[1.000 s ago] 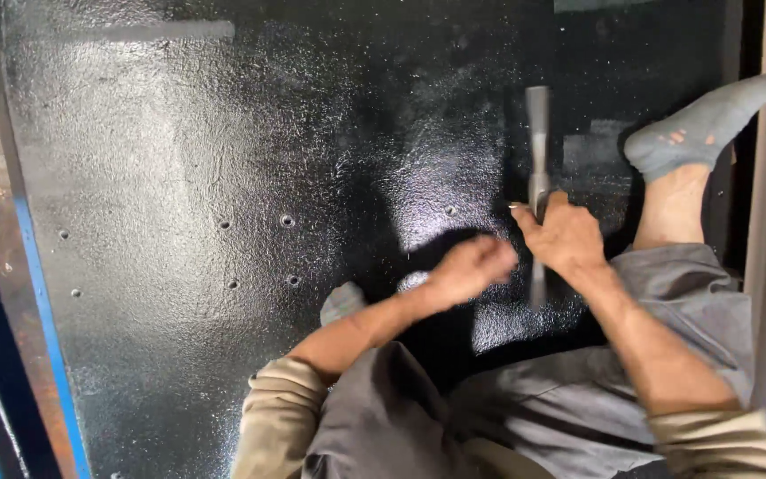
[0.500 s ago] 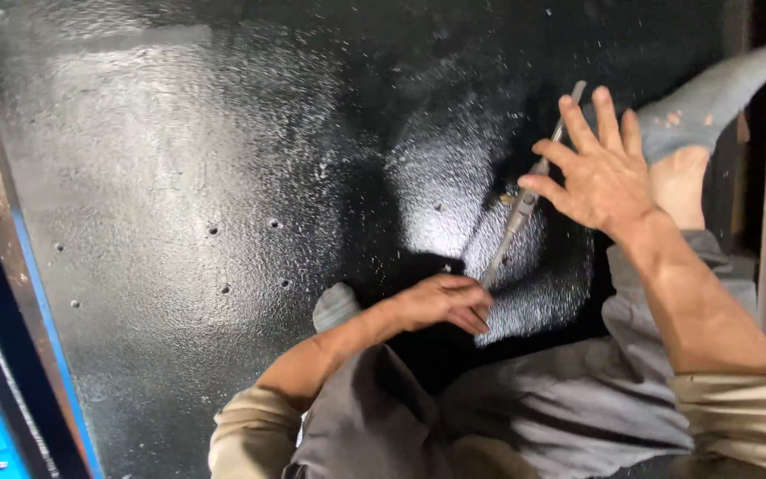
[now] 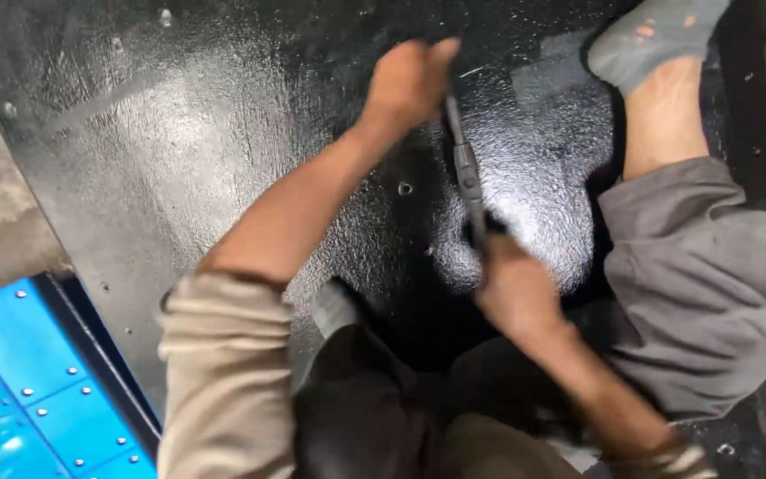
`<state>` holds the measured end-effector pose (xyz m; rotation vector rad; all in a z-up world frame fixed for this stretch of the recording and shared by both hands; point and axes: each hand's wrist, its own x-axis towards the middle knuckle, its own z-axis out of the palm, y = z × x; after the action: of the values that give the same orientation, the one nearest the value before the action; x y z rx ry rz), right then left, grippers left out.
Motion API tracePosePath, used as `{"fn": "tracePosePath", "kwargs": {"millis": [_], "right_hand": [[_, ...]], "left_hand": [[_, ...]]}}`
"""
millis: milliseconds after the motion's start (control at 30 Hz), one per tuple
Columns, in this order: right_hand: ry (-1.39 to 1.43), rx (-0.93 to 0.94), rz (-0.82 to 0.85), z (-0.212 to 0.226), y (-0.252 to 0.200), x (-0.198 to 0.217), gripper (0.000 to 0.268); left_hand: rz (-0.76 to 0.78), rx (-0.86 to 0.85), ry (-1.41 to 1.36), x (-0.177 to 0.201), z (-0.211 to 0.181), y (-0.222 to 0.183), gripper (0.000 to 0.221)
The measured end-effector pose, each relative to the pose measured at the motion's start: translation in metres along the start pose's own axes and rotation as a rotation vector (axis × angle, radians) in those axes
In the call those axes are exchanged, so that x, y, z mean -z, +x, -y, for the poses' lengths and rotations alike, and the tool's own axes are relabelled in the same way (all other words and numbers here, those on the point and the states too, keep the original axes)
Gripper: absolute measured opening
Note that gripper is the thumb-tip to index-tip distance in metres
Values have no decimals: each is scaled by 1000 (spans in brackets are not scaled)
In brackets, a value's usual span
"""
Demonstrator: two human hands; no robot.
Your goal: The person taps internal threads into pre-drilled holes in a large metal plate using a manual tap wrench.
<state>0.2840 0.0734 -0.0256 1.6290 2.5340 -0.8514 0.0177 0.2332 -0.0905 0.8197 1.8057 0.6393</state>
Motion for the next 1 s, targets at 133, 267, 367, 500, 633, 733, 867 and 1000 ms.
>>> {"fn": "tracePosePath", "kwargs": {"millis": [133,267,367,500,633,733,867,1000], "right_hand": [[639,-32,303,37,-5,-9,54],[740,249,383,-9,-9,-8,39],[823,-153,339,-53,3,-4,28],[619,-148,-148,-33,40,77,30],[358,165,-391,-29,61,113,37],[3,374,-553,-36,97,122,36],[386,129,-80,-66,96,105,46],[498,-1,-6,-75,86,92,42]], "left_hand": [[-183,-805,882,-106,-37,16,31],[-148,-697,873,-132,-37,-40,29],[-149,-606,758,-114,-51,-60,35],[-290,-502,632,-131,-48,-57,34],[-166,-562,530,-137,-29,-52,39],[-67,-757,552,-136,-8,-29,31],[201,-1014,887,-135,-14,-56,17],[340,-994,1035,-146,9,-75,14]]}}
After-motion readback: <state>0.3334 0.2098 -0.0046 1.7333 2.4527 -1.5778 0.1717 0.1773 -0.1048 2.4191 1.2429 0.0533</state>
